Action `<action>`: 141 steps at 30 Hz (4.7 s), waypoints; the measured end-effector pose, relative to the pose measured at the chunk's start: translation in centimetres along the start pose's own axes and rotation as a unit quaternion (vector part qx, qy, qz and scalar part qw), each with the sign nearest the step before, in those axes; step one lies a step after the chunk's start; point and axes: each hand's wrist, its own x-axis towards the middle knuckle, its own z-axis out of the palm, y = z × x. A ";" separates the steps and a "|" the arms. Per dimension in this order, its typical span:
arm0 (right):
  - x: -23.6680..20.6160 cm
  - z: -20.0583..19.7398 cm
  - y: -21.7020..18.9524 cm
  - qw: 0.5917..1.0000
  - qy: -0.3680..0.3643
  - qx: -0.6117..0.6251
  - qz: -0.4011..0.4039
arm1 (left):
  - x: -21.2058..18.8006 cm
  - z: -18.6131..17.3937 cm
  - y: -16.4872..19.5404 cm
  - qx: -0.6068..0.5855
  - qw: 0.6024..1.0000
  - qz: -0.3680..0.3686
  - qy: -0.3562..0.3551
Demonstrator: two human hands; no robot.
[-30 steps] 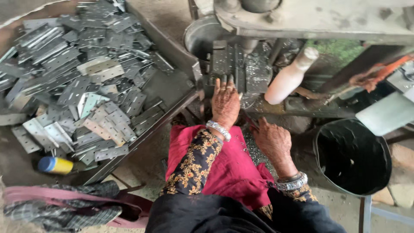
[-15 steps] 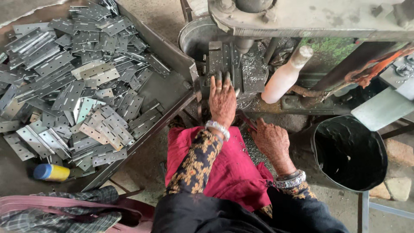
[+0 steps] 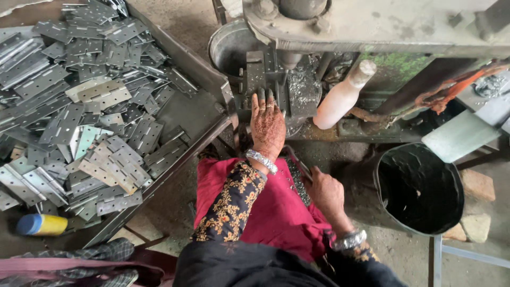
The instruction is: The person operates a manual press machine in a workshop. They repeatedly pick up metal brackets from a bin, place them under the press, and pull a lever to activate the machine, then remove the processed items.
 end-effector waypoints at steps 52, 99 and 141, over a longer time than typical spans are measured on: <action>2.4 2.7 0.8 0.988 -0.127 0.043 0.076 | 6.8 0.1 -2.1 0.009 0.997 -0.076 -0.018; 3.5 -6.4 -3.2 0.994 0.062 -0.048 -0.071 | 2.3 2.1 0.2 0.021 0.999 -0.043 -0.010; 3.9 2.2 2.9 0.999 -0.039 0.007 -0.002 | 5.7 2.9 -0.1 0.005 0.996 -0.094 -0.013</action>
